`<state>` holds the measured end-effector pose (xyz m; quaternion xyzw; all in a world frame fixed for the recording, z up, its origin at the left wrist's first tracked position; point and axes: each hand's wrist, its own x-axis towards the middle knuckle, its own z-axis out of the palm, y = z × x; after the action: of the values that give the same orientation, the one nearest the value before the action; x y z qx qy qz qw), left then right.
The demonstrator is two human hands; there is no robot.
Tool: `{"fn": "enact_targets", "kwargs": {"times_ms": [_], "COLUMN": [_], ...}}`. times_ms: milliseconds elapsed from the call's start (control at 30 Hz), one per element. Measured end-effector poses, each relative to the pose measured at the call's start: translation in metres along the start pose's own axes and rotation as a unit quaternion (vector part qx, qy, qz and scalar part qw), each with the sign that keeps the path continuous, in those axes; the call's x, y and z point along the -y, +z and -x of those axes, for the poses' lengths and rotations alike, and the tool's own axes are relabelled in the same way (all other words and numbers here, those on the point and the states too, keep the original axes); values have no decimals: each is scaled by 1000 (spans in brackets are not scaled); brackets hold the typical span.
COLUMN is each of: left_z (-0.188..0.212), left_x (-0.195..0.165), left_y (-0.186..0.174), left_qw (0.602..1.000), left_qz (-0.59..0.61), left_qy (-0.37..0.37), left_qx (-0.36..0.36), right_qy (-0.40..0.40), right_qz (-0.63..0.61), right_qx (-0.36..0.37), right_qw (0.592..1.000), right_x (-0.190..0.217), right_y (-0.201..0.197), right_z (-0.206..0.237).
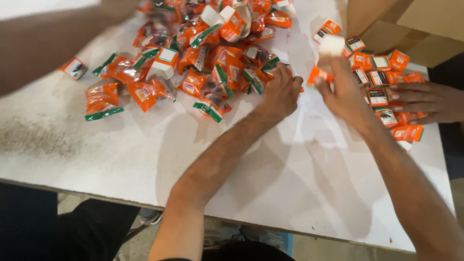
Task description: The person sits at a table covered with small orange cartons and plastic-wrapped items. They pick up a wrapped item, place it into an open carton, fold the carton flaps closed, and set the finished box aside, repeating this packing cycle with other boxes.
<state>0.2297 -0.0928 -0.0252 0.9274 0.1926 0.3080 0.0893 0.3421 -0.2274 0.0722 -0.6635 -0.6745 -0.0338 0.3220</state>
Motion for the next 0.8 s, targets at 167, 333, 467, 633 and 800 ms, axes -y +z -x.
{"fn": "enact_targets", "kwargs": {"times_ms": [167,333,467,633,800], "left_z": [20,73,116,140,147], "left_x": [17,18,-1,-9,-7], "left_y": [-26,-106,-154,-161,-154], "left_qw": [998,977,969,929,974], "left_qz": [-9,142,195,180,117], "left_qy": [63,143,116,303,192], "left_qx": [12,-63,-97,-114,-35], "right_qy": [77,133,142,130,174], "right_qz": [-146,-91,-72,-114,-159], "right_qx": [33,-9,11,87,119], "right_qw": [986,987,987,981,964], "right_x": [43,59,64,86,96], "right_y": [20,46,57,82,80], "right_z": [68,98,103,100,97]}}
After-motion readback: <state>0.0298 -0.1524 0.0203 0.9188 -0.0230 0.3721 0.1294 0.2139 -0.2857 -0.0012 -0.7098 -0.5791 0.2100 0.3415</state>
